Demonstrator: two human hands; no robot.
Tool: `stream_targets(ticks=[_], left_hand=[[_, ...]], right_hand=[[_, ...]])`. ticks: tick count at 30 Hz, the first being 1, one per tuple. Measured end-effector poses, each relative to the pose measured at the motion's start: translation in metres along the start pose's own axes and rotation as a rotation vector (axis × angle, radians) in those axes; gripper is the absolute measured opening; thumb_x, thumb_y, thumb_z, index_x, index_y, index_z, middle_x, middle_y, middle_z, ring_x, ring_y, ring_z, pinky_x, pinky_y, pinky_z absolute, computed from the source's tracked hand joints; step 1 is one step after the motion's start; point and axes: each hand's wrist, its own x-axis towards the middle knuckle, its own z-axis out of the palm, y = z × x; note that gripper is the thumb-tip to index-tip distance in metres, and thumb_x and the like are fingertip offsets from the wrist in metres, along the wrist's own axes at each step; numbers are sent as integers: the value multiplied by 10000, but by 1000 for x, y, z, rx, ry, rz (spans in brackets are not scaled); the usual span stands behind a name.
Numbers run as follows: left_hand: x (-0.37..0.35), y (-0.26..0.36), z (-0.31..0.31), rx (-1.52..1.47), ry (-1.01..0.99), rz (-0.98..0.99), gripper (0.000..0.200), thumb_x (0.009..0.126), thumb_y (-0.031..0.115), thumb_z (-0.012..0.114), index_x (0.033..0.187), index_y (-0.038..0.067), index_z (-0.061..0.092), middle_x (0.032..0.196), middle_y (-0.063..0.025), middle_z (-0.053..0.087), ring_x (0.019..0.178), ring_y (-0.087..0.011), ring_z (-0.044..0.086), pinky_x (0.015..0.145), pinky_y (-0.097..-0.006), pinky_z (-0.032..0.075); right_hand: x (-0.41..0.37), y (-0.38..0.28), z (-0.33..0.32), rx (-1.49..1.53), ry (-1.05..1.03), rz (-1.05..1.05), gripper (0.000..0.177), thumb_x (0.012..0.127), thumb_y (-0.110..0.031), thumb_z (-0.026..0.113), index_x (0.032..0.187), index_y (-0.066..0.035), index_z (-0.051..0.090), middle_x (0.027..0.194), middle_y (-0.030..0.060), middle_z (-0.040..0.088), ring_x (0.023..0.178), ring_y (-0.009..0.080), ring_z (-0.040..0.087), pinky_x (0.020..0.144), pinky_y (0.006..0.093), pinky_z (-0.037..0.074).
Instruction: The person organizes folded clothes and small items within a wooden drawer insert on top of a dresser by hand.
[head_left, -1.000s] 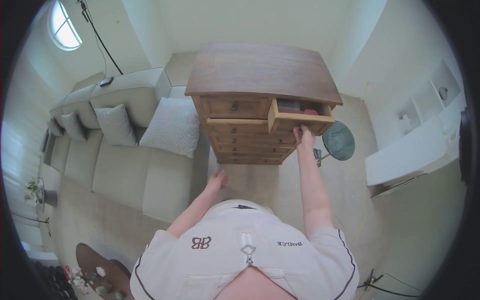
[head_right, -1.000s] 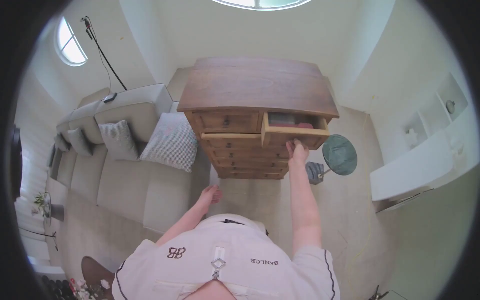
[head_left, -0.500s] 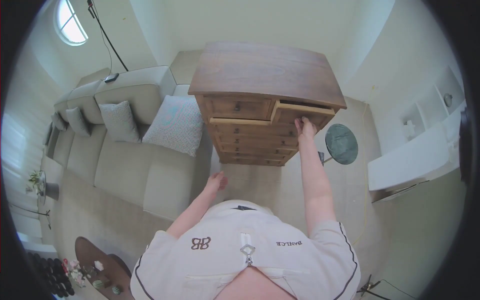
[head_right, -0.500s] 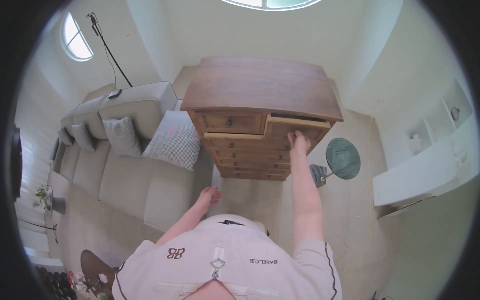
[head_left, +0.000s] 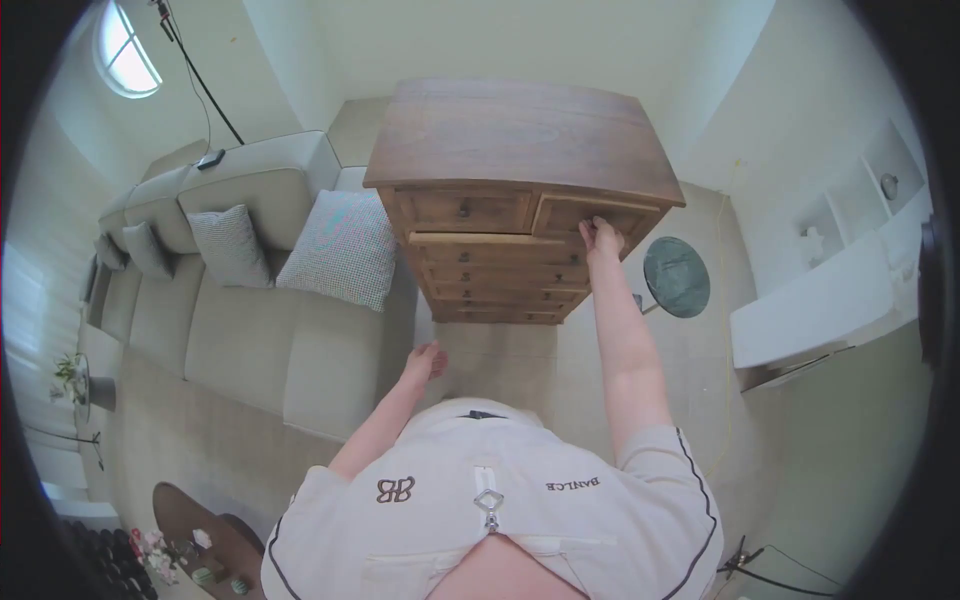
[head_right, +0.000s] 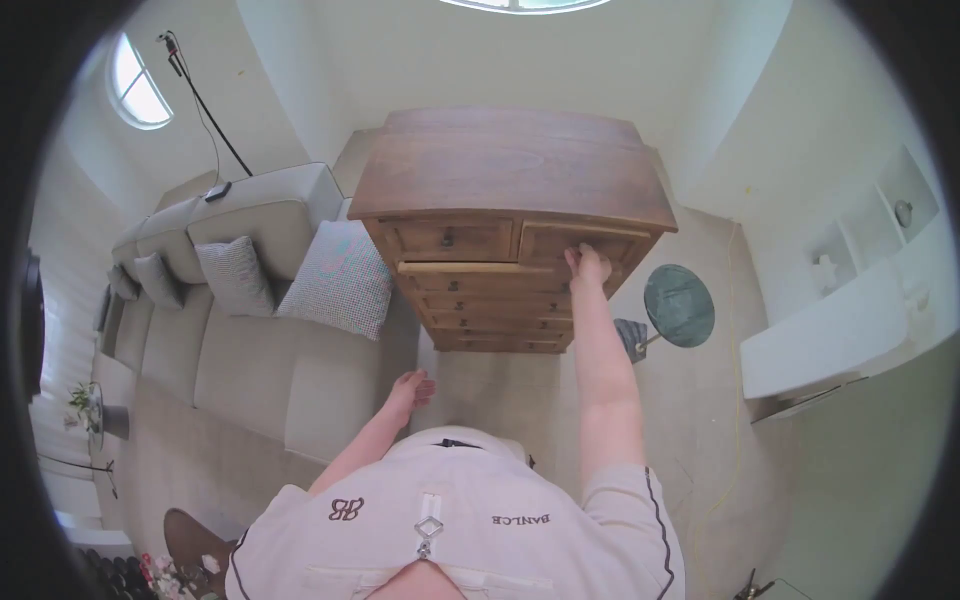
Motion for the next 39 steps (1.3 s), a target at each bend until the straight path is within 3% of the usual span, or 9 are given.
stream_targets(ticks=[6, 9, 12, 14, 18, 24, 33, 36, 39], left_hand=[[8, 8, -2, 56, -20, 2, 523, 843, 467, 499, 1197, 82, 471, 1017, -64, 637, 897, -198, 610, 834, -342, 427], [1, 25, 0, 44, -29, 19, 561, 856, 446, 504, 1259, 63, 430, 1071, -70, 612, 933, -185, 604, 816, -304, 446], [0, 41, 1, 7, -32, 88, 492, 860, 428, 506, 1193, 66, 489, 1035, -88, 603, 925, -184, 590, 799, -288, 461], [-1, 45, 5, -1, -75, 107, 484, 868, 418, 501, 1184, 52, 493, 1042, -108, 597, 944, -194, 580, 798, -295, 462], [-7, 38, 4, -44, -101, 81, 540, 859, 430, 535, 1221, 38, 452, 1052, -125, 615, 946, -205, 603, 809, -309, 466], [-5, 31, -19, -82, -88, 58, 447, 868, 399, 529, 1156, 58, 496, 1039, -94, 624, 944, -191, 606, 785, -299, 489], [15, 81, -34, -111, -65, 145, 555, 881, 397, 511, 1264, 6, 413, 1169, -148, 556, 1056, -246, 554, 901, -352, 439], [29, 106, -35, -227, 60, 251, 332, 853, 280, 507, 1090, 47, 510, 975, -79, 579, 885, -169, 556, 743, -279, 425], [45, 124, -39, -235, 101, 303, 330, 903, 303, 467, 1088, 41, 545, 1049, -84, 582, 978, -189, 551, 849, -328, 436]], right_hand=[[-5, -2, 2, -54, 8, -12, 333, 815, 44, 593, 1119, 74, 462, 957, 224, 575, 807, 274, 626, 783, 361, 569], [-15, 16, 0, -17, 91, 34, 415, 821, -123, 644, 1160, 23, 453, 978, 207, 587, 807, 265, 634, 713, 371, 586], [-49, 53, 12, -93, 56, 128, 222, 867, -241, 596, 941, -42, 535, 656, 105, 565, 518, 226, 570, 436, 327, 478], [-69, 74, 28, -144, -150, 338, 244, 854, -221, 619, 967, -20, 542, 815, 133, 586, 706, 232, 600, 709, 354, 483], [-91, 116, 57, -220, -384, 514, 412, 838, -210, 644, 1131, 21, 469, 1040, 181, 551, 918, 267, 589, 895, 387, 503], [-101, 126, 96, -367, -479, 502, 449, 918, -288, 467, 1155, 93, 463, 1129, 247, 547, 1003, 320, 574, 878, 408, 507], [-105, 138, 89, -416, -467, 502, 450, 928, -366, 372, 964, 45, 551, 867, 188, 606, 841, 307, 604, 809, 428, 521], [-117, 143, 70, -407, -498, 475, 444, 925, -355, 357, 906, 33, 573, 791, 180, 619, 766, 299, 620, 762, 428, 531], [-136, 136, 52, -435, -492, 497, 442, 933, -344, 358, 915, 36, 582, 774, 171, 618, 761, 291, 621, 767, 412, 531]])
